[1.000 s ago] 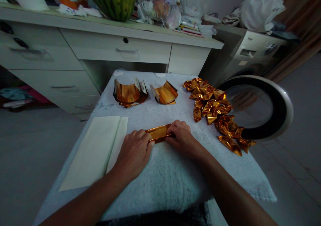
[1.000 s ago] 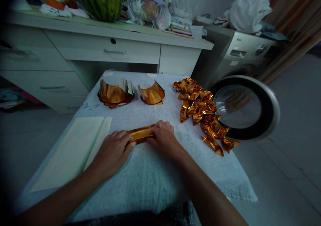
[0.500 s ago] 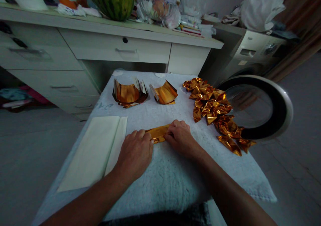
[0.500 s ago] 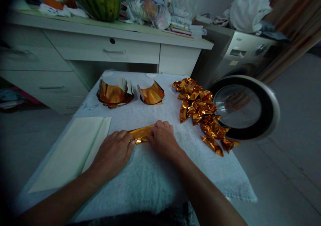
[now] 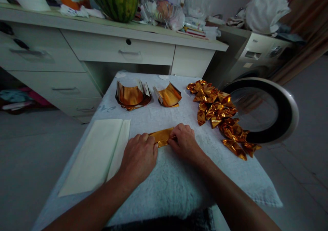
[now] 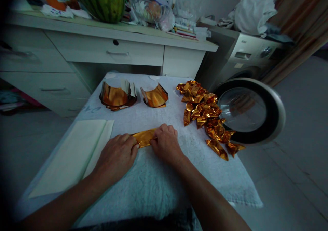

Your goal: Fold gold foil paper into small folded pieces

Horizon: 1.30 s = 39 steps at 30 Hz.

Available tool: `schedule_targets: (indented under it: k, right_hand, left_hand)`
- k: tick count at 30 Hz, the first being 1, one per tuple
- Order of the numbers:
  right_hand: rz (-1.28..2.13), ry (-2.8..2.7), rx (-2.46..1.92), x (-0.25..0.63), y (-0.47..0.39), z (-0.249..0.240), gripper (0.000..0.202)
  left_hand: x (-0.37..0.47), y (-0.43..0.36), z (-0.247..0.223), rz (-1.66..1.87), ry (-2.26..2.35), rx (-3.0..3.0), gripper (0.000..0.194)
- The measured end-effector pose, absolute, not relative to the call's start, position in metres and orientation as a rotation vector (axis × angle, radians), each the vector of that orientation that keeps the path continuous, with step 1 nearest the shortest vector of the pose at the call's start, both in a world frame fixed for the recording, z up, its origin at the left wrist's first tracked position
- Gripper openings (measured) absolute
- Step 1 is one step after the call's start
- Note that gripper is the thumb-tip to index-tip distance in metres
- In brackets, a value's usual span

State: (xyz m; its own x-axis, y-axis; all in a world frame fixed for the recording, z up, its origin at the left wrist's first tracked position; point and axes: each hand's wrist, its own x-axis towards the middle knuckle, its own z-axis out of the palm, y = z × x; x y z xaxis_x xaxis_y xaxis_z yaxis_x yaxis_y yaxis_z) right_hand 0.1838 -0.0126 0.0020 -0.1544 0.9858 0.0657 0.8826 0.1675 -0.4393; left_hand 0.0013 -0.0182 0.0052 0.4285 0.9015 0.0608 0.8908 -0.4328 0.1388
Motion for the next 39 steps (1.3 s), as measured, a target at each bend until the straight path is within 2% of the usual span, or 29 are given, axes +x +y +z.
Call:
schedule_targets:
  k: [5, 13, 20, 28, 32, 35, 39]
  right_hand:
    - [0.404, -2.027, -1.769, 0.185, -0.013, -0.002, 0.016]
    - [0.339, -1.972, -1.827, 0.191, -0.013, -0.009, 0.027]
    - [0.287, -1.925, -1.887, 0.197, -0.011, -0.009, 0.032]
    - [0.183, -1.922, -1.920, 0.205, -0.010, -0.008, 0.023]
    - [0.211, -2.046, -1.674, 0.199, -0.016, -0.002, 0.002]
    - [0.372, -2.232, -1.386, 0.190, -0.019, 0.000, 0.016]
    - [0.414, -2.279, -1.426, 0.181, -0.020, -0.002, 0.018]
  left_hand:
    - [0.000, -0.020, 0.005, 0.316, 1.628, 2.496, 0.011]
    - [-0.001, -0.025, -0.004, 0.502, 1.502, 2.688, 0.032]
    - [0.000, -0.027, -0.004, 0.420, 1.150, 2.993, 0.024]
    - [0.004, -0.030, -0.002, 0.171, 1.123, 3.045, 0.030]
    - [0.004, -0.031, -0.002, 0.161, 1.120, 3.037, 0.031]
    - [0.004, -0.030, -0.005, 0.226, 1.104, 3.047, 0.030]
    - [0.003, -0.031, -0.008, 0.265, 1.133, 3.038, 0.029]
